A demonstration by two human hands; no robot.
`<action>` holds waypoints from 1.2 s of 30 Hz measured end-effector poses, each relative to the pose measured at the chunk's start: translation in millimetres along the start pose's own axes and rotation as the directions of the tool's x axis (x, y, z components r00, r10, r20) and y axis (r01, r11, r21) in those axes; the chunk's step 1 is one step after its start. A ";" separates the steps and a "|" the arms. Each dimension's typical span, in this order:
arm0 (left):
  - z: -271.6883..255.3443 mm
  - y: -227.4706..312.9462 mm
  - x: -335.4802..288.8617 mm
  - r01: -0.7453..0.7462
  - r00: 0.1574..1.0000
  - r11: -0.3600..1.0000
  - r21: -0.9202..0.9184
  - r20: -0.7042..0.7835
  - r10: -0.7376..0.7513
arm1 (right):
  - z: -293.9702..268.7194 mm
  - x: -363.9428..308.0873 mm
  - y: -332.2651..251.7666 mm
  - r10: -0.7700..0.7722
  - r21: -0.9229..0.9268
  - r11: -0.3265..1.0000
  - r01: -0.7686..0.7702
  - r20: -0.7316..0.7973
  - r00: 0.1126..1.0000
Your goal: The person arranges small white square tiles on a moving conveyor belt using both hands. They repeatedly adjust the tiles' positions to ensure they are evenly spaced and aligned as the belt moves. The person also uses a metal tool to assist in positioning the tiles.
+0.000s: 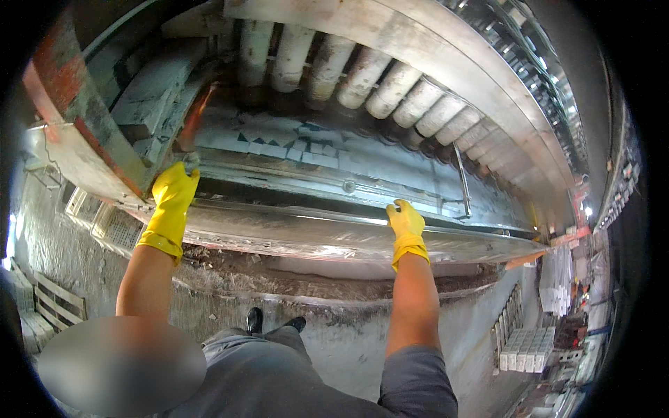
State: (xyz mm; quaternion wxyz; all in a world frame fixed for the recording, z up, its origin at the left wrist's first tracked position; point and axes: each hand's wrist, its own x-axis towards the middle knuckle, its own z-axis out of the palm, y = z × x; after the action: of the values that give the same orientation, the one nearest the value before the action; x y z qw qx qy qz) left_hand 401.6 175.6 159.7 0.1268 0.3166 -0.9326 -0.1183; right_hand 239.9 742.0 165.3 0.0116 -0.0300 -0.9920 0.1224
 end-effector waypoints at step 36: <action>-0.8 0.5 9.6 0.028 0.998 0.997 0.078 0.059 -0.032 | 16.7 7.0 3.3 0.004 -0.044 0.999 -0.009 -0.111 0.994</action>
State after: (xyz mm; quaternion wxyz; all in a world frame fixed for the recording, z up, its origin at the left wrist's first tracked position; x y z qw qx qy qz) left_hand 394.2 169.9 162.1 0.0848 0.3315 -0.9350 -0.0937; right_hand 232.6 741.6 148.5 0.0655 -0.0403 -0.9921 0.0986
